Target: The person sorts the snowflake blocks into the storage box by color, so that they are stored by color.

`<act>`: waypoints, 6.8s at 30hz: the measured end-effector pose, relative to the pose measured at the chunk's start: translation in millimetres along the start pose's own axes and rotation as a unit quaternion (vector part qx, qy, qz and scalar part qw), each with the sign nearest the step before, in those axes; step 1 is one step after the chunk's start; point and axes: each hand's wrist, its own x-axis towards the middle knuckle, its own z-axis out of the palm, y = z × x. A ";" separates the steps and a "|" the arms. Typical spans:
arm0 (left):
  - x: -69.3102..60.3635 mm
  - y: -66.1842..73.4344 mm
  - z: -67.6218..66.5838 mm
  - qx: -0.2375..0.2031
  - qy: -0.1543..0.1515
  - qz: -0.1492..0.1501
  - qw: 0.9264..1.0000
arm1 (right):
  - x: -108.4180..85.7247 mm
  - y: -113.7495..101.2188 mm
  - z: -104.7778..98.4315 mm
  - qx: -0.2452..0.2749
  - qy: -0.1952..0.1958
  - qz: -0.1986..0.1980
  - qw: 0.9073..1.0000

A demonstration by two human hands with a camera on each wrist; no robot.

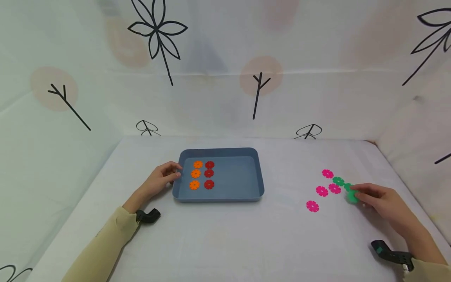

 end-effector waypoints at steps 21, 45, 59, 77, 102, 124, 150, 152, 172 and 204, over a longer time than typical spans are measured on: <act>-0.5 -2.6 -1.2 0.001 0.005 0.011 1.000 | 15.3 -119.0 21.6 -0.050 -0.039 -0.111 0.992; 0.3 -3.1 -0.6 0.014 0.002 0.023 1.000 | 82.9 -224.2 119.3 0.037 -0.142 -0.209 0.967; 0.6 -4.3 0.8 0.011 0.003 0.022 1.000 | 111.9 -261.9 166.4 0.024 -0.183 -0.266 0.946; -1.8 0.6 2.1 0.010 0.005 0.024 1.000 | 127.9 -266.3 210.4 0.059 -0.198 -0.211 0.955; -1.5 3.6 -0.6 0.011 0.003 0.023 1.000 | 130.5 -257.5 216.5 0.064 -0.195 -0.205 0.957; 0.2 0.5 -0.6 0.010 0.000 0.019 1.000 | 132.4 -253.5 215.5 0.046 -0.183 -0.247 0.950; 2.4 -2.8 -0.3 -0.003 -0.004 0.026 1.000 | 129.8 -261.8 201.3 0.135 -0.170 -0.227 0.949; 2.6 -1.9 -0.1 -0.003 -0.006 0.025 1.000 | 128.4 -262.7 193.2 0.142 -0.161 -0.225 0.950; 0.1 -0.5 -1.4 0.000 0.000 0.025 1.000 | 94.4 -174.8 67.5 0.011 -0.023 -0.148 0.989; -0.8 0.0 -1.6 -0.002 0.001 0.023 1.000 | 22.9 18.6 -4.9 -0.013 0.015 0.031 0.999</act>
